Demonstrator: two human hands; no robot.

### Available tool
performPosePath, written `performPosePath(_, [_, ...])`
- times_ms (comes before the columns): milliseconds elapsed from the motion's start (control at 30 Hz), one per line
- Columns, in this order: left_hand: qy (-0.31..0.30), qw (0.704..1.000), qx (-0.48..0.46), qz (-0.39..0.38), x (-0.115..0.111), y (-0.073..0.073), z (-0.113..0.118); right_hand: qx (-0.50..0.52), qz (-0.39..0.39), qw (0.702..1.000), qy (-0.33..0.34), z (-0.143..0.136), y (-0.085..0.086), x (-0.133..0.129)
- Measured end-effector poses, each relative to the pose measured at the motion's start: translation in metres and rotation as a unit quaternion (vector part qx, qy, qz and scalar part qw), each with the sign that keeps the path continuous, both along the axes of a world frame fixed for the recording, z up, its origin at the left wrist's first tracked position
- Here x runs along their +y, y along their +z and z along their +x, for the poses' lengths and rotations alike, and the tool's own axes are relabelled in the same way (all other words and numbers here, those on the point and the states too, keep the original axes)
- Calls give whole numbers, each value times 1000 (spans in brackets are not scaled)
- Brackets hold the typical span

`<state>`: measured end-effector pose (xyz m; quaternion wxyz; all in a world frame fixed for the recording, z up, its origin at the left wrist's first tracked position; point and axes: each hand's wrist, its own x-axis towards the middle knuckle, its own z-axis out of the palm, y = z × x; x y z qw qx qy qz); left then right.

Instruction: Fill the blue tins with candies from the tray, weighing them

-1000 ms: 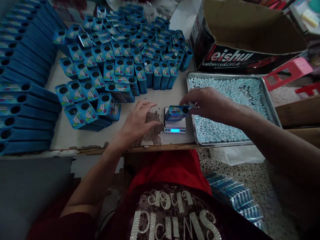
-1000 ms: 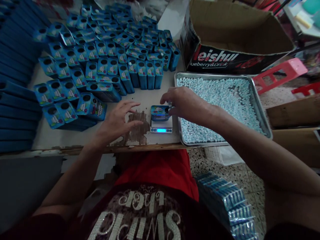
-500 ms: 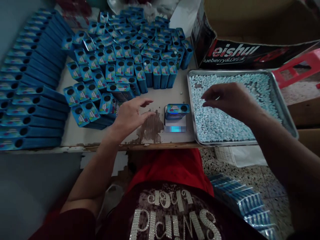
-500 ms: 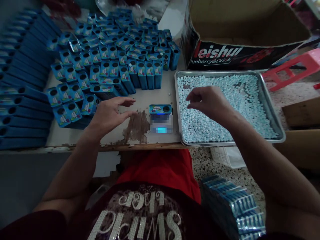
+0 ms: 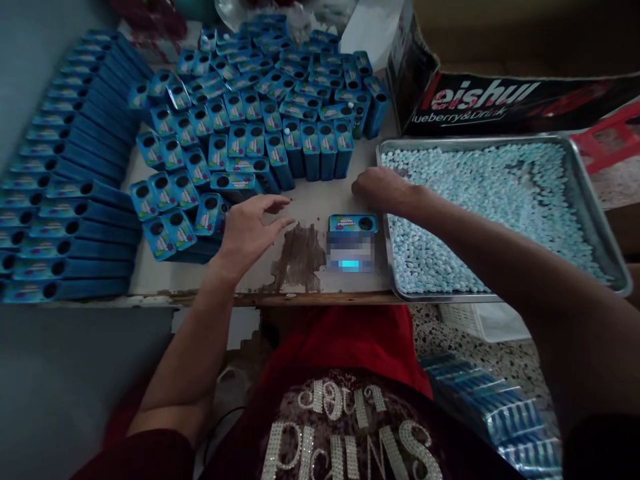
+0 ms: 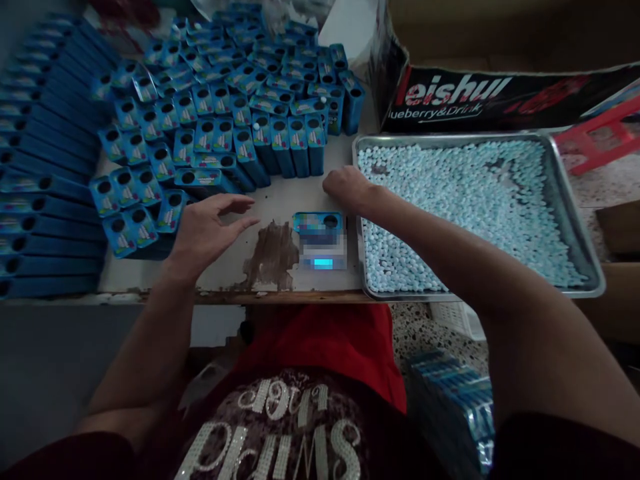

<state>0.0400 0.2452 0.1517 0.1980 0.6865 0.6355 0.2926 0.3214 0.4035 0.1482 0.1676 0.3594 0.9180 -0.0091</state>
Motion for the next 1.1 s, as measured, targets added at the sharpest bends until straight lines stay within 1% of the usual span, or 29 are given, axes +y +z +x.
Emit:
performPosePath(100, [-7, 1000, 6, 3, -9, -16, -9, -39, 28, 999, -15, -9, -18, -5])
performPosePath(200, [-27, 1000, 0, -7, -8, -28, -2, -27, 31, 998, -39, -5, -26, -6])
performPosePath(267, [-34, 999, 2, -10, -8, -30, 4, 0, 21, 998, -61, -1, -28, -1])
performPosePath(333, [-36, 999, 3, -7, -9, -28, 5, 18, 17, 997, -72, 3, -29, 8])
performPosePath(367, [-35, 999, 2, -5, -12, -27, 4, 29, 19, 996, -76, 6, -29, 13])
performPosePath(433, [-33, 999, -2, -1, -18, -27, -3, 99, 4, 990, -96, 12, -27, 21])
performPosePath(500, [-26, 1000, -10, -6, -25, -29, -12, 199, -28, 972, -118, 22, -16, 22])
performPosePath(533, [-22, 1000, -16, -12, -28, -31, -15, 252, -51, 958, -130, 28, -7, 20])
performPosePath(567, [-19, 999, -23, -18, -30, -34, -16, 296, -76, 942, -141, 33, 5, 14])
performPosePath(633, [-19, 999, -36, -25, -30, -37, -14, 355, -129, 912, -162, 41, 34, -6])
performPosePath(700, [-29, 998, -50, -25, -27, -37, -4, 394, -194, 880, -180, 42, 65, -31])
performPosePath(733, [-38, 997, -56, -22, -24, -36, 2, 398, -218, 872, -181, 40, 77, -44])
performPosePath(767, [-47, 997, -61, -18, -21, -33, 9, 392, -233, 872, -176, 37, 87, -55])
performPosePath(800, [-57, 996, -63, -14, -19, -29, 16, 379, -234, 880, -165, 34, 94, -65])
performPosePath(867, [-76, 995, -60, -3, -16, -20, 27, 344, -196, 908, -137, 27, 99, -79])
performPosePath(933, [-86, 995, -51, 4, -17, -10, 32, 305, -139, 937, -104, 21, 98, -86])
performPosePath(967, [-86, 995, -46, 5, -18, -6, 32, 289, -117, 946, -89, 18, 96, -87])
performPosePath(1033, [-80, 996, -36, 4, -22, -1, 29, 265, -89, 958, -66, 13, 94, -88])
performPosePath(1100, [-68, 997, -23, 3, -25, 1, 25, 258, -69, 962, -59, 10, 90, -84])
